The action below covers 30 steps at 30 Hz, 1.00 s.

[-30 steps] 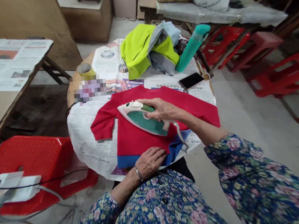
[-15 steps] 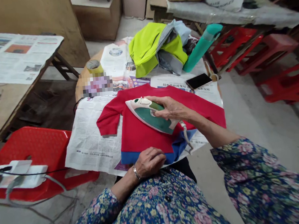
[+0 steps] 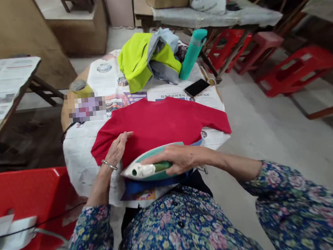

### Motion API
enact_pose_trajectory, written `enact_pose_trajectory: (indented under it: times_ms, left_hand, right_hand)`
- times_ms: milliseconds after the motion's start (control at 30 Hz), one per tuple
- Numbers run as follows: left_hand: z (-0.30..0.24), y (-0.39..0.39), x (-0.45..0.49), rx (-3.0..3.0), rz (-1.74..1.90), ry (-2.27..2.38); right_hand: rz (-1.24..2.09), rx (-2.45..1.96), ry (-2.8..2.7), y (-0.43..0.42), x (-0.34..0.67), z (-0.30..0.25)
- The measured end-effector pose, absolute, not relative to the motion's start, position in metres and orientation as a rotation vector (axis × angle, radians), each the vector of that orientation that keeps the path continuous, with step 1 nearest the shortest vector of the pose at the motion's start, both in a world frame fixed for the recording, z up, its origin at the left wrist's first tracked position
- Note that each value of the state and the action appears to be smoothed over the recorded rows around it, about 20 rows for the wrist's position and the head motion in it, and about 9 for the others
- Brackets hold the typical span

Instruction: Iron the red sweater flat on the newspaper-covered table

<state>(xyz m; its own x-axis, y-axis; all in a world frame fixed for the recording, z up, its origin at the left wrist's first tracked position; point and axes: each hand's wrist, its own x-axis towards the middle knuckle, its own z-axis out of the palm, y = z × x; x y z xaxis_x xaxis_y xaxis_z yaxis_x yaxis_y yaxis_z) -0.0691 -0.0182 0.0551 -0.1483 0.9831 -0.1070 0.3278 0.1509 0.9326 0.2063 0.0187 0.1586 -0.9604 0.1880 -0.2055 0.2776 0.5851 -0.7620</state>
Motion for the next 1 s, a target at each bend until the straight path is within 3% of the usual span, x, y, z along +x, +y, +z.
enact_pose_trajectory:
  times_ms: [133,300,533,767,1000]
  left_hand:
    - [0.056,-0.025,-0.073,1.427,0.936,1.684]
    - [0.056,-0.021,-0.08,1.602,0.915,1.739]
    - [0.026,-0.026,-0.061,1.928,0.951,1.853]
    - [-0.001,-0.09,-0.015,2.188,0.869,1.962]
    - [-0.005,-0.1,-0.046,2.105,0.926,1.932]
  right_hand:
    - [-1.409,0.451,2.568,0.007,0.237,0.158]
    - [-1.526,0.848,2.541,-0.005,0.302,0.154]
    - [-1.26,1.529,2.597,-0.011,0.358,0.161]
    - [-1.275,1.552,2.698,0.007,0.303,0.172]
    - [-1.521,1.421,2.707,0.032,0.226,0.16]
